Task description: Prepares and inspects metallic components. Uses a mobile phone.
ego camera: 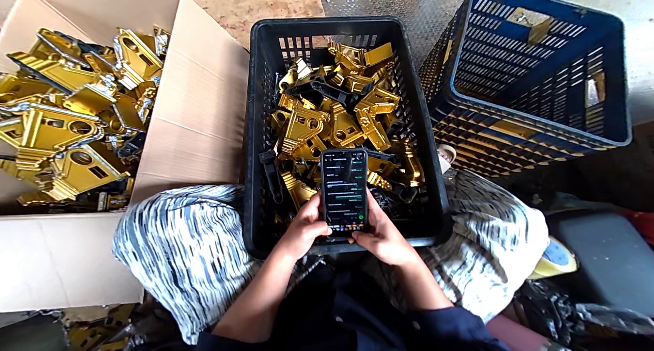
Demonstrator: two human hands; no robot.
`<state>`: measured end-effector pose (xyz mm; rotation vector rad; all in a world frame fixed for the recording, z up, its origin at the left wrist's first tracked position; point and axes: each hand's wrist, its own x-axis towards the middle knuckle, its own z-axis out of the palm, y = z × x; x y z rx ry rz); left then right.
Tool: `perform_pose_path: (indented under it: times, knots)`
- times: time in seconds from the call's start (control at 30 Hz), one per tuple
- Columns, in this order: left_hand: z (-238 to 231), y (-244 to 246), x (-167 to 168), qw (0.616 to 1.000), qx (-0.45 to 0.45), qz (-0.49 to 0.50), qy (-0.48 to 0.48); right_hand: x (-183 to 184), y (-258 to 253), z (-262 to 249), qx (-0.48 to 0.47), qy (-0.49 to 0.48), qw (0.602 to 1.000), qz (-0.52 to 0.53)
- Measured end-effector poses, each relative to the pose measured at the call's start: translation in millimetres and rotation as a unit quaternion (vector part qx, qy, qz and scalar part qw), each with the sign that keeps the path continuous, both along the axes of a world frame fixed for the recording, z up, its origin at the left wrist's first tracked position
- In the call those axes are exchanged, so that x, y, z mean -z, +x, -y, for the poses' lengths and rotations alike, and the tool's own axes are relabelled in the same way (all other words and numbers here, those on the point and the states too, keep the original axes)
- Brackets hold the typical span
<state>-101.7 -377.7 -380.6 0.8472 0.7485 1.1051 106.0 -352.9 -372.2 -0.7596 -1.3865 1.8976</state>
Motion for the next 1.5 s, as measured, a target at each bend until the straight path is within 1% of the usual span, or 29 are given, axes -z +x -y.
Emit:
perform_pose_path:
  times: [0.13, 0.3, 0.53, 0.8, 0.9, 1.1, 1.2, 1.37, 1.43, 1.5]
  knots:
    - [0, 0, 0, 1.000, 0.001, -0.002, 0.000, 4, 0, 0, 0.003, -0.001, 1.000, -0.025]
    - [-1, 0, 0, 1.000, 0.009, 0.000, -0.001, 6, 1, 1, 0.015, -0.004, 1.000, -0.024]
    - [-2, 0, -1, 1.000, 0.018, -0.004, -0.001, 5, -5, 1, 0.076, -0.066, 0.995, -0.018]
    - [-2, 0, -1, 1.000, 0.020, -0.009, -0.005, 3, -6, 1, 0.086, -0.073, 0.994, -0.009]
    - [-1, 0, -1, 1.000, 0.017, -0.007, -0.002, 5, -4, 2, 0.071, -0.060, 0.996, -0.017]
    - [0, 0, -1, 1.000, -0.002, -0.006, -0.007, 1, 0, 1, 0.000, 0.009, 1.000, -0.007]
    - [0, 0, -1, 1.000, -0.009, -0.010, -0.011, 0, 1, 0, -0.012, 0.013, 1.000, 0.001]
    - [0, 0, -2, 1.000, 0.003, -0.009, -0.009, 1, -2, -2, 0.000, 0.027, 1.000, 0.001]
    - [0, -1, -1, 1.000, 0.025, -0.001, 0.002, 1, -6, -1, 0.026, 0.036, 0.999, 0.005]
    - [-1, -2, 1, 0.999, 0.042, 0.001, 0.013, 0, -9, 1, 0.063, 0.044, 0.996, 0.044]
